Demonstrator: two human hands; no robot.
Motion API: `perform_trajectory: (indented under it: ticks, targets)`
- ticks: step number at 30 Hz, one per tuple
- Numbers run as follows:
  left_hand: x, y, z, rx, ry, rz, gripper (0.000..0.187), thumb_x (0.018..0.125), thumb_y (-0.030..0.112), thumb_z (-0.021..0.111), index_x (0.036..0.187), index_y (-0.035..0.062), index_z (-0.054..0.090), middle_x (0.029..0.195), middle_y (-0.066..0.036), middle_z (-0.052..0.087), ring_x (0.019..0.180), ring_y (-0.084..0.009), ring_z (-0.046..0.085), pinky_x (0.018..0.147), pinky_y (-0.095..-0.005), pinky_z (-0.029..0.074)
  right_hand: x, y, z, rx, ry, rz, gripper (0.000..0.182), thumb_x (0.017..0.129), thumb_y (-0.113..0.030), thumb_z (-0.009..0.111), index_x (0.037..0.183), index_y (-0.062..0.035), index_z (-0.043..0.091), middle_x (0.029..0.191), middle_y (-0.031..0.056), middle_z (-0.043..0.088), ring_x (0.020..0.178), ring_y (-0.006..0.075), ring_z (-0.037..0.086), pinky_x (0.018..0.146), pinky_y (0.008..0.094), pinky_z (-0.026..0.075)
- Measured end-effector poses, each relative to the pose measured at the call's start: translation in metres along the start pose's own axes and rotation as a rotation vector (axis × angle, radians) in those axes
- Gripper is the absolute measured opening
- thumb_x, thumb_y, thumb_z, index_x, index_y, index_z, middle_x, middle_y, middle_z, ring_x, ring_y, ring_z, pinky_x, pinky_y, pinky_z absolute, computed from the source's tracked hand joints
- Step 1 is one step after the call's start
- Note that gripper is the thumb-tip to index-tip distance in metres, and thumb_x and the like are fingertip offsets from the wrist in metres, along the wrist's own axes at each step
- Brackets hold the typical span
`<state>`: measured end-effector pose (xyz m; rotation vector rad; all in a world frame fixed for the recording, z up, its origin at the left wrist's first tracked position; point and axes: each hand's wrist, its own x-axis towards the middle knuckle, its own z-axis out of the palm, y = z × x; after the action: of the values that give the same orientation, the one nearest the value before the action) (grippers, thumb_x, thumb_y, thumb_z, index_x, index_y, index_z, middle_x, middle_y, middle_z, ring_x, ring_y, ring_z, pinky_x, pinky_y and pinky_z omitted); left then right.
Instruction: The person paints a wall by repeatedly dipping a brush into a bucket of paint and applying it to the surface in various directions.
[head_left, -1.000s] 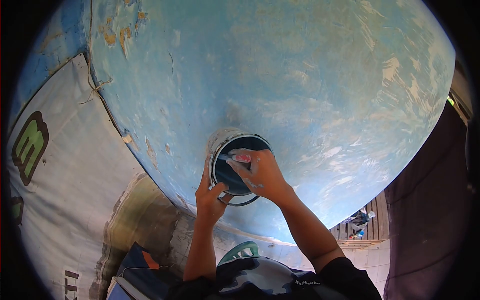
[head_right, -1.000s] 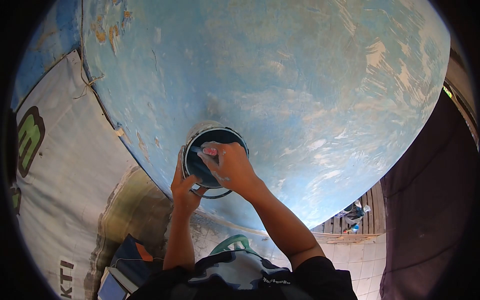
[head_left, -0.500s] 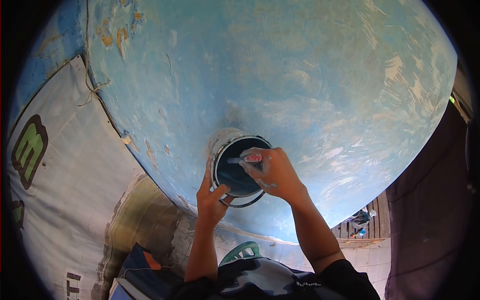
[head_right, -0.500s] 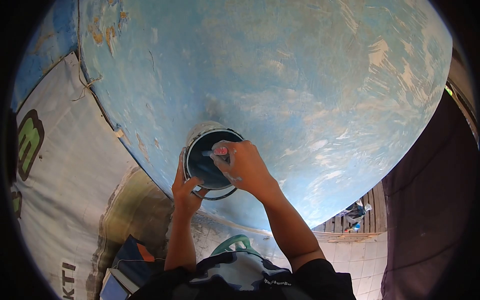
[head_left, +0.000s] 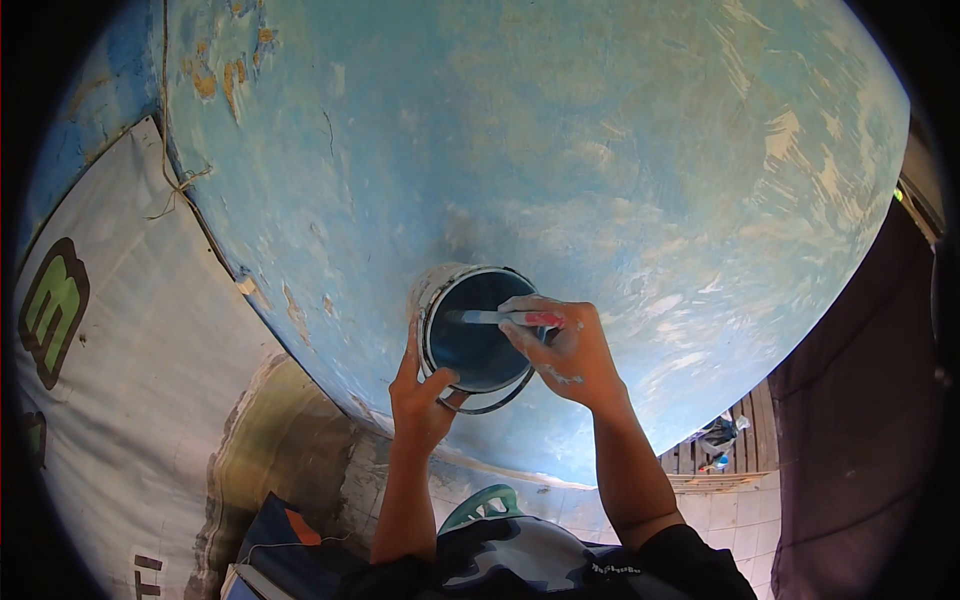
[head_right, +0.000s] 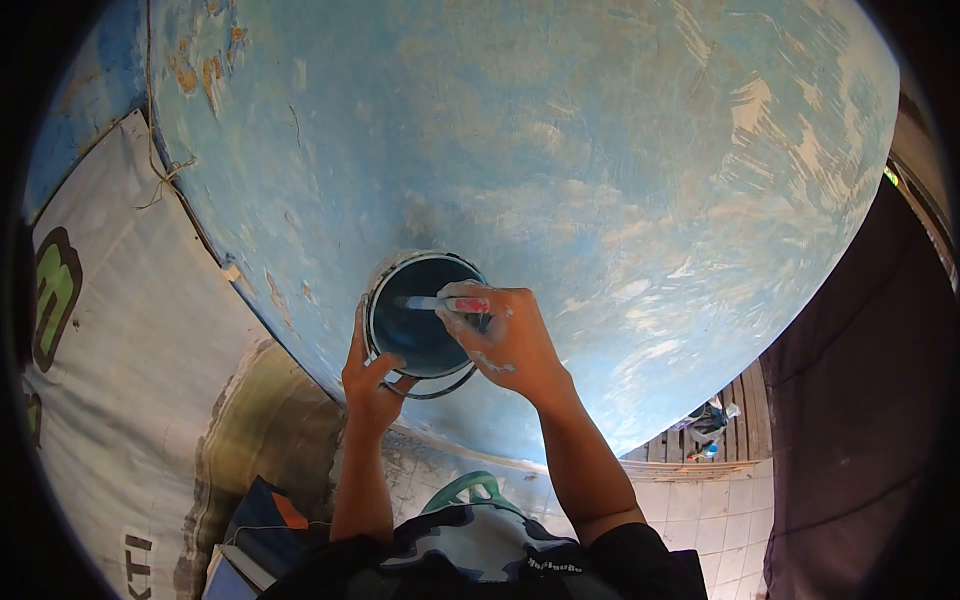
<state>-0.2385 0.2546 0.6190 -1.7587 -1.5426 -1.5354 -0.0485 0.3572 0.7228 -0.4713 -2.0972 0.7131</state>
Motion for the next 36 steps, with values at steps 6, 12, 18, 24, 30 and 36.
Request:
perform_trajectory:
  ticks: [6, 12, 18, 24, 30, 36]
  targets:
    - [0.000, -0.003, 0.003, -0.089, 0.005, -0.057, 0.033, 0.063, 0.010, 0.095, 0.083, 0.0089, 0.069, 0.157, -0.037, 0.042, 0.142, -0.0513, 0.049, 0.104, -0.0479, 0.054, -0.011, 0.020, 0.001, 0.145, 0.259, 0.000, 0.019, 0.089, -0.006, 0.078, 0.105, 0.0046, 0.077, 0.091, 0.0170, 0.079, 0.075, 0.0204, 0.076, 0.067, 0.0289, 0.057]
    - [0.010, 0.001, 0.009, -0.215, 0.049, -0.049, 0.042, 0.062, 0.017, 0.098, 0.089, 0.0076, 0.067, 0.152, -0.035, 0.048, 0.135, -0.0502, 0.056, 0.103, -0.0463, 0.054, -0.024, 0.021, -0.003, 0.120, 0.386, -0.060, 0.019, 0.090, -0.005, 0.079, 0.105, 0.0060, 0.075, 0.090, 0.0157, 0.077, 0.073, 0.0185, 0.072, 0.066, 0.0266, 0.055]
    - [0.035, 0.023, 0.006, -0.336, 0.032, -0.024, 0.047, 0.064, 0.017, 0.098, 0.093, 0.0060, 0.063, 0.136, -0.029, 0.063, 0.126, -0.0442, 0.064, 0.100, -0.0440, 0.055, -0.030, 0.010, -0.028, 0.390, 0.508, 0.156, 0.015, 0.092, -0.003, 0.076, 0.102, 0.0077, 0.071, 0.084, 0.0111, 0.075, 0.068, 0.0138, 0.069, 0.063, 0.0242, 0.054]
    - [0.091, 0.042, -0.003, -0.521, -0.047, 0.059, 0.048, 0.064, 0.009, 0.098, 0.094, 0.0056, 0.060, 0.128, -0.020, 0.067, 0.117, -0.0337, 0.067, 0.098, -0.0407, 0.054, -0.010, -0.040, -0.096, 0.231, 0.391, -0.124, 0.014, 0.090, 0.001, 0.075, 0.102, 0.0074, 0.073, 0.088, 0.0158, 0.075, 0.077, 0.0168, 0.071, 0.066, 0.0286, 0.056]
    - [0.173, 0.069, -0.019, -0.741, -0.188, -0.029, 0.044, 0.065, -0.009, 0.087, 0.100, 0.0043, 0.064, 0.107, -0.007, 0.066, 0.108, -0.0208, 0.066, 0.100, -0.0396, 0.053, 0.019, -0.113, -0.171, -0.240, 0.149, -0.422, 0.020, 0.087, 0.001, 0.077, 0.107, 0.0051, 0.077, 0.103, 0.0214, 0.078, 0.086, 0.0261, 0.078, 0.074, 0.0321, 0.061]
    - [0.265, 0.121, -0.046, -0.669, -0.253, 0.078, 0.043, 0.065, -0.014, 0.078, 0.102, 0.0028, 0.064, 0.103, -0.008, 0.068, 0.105, -0.0187, 0.066, 0.097, -0.0363, 0.053, 0.043, -0.179, -0.208, -0.181, 0.299, -0.320, 0.020, 0.094, -0.006, 0.074, 0.112, 0.0018, 0.077, 0.097, 0.0163, 0.079, 0.078, 0.0192, 0.076, 0.063, 0.0292, 0.058]
